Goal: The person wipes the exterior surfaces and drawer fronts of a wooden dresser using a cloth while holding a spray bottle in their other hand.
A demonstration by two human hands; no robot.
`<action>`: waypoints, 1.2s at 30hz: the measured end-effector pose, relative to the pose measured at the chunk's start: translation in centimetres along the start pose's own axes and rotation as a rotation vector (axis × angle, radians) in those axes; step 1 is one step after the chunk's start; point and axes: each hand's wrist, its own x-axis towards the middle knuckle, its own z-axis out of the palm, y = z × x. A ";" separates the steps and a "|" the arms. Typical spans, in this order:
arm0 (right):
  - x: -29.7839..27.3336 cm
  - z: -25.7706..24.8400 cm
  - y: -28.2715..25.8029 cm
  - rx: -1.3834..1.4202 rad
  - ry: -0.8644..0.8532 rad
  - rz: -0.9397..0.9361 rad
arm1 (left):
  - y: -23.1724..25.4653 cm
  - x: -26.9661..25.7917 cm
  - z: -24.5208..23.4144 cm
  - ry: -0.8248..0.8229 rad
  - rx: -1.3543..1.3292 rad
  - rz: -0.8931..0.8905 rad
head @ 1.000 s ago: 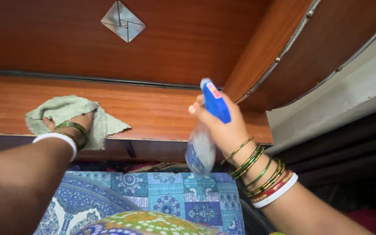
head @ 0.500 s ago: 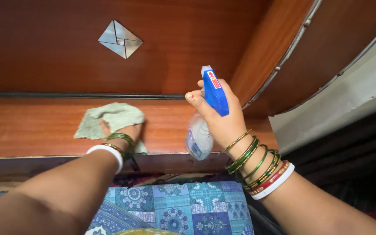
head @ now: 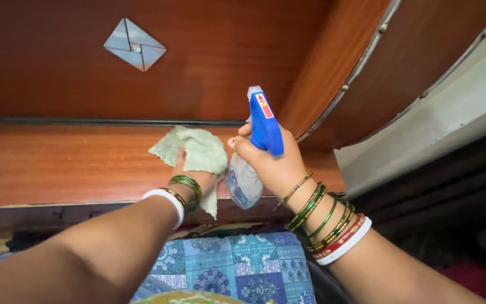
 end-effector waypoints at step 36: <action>0.0 -2.0 0.4 0.016 -0.009 -0.019 | -20.9 -7.4 4.7 0.052 -0.247 -0.937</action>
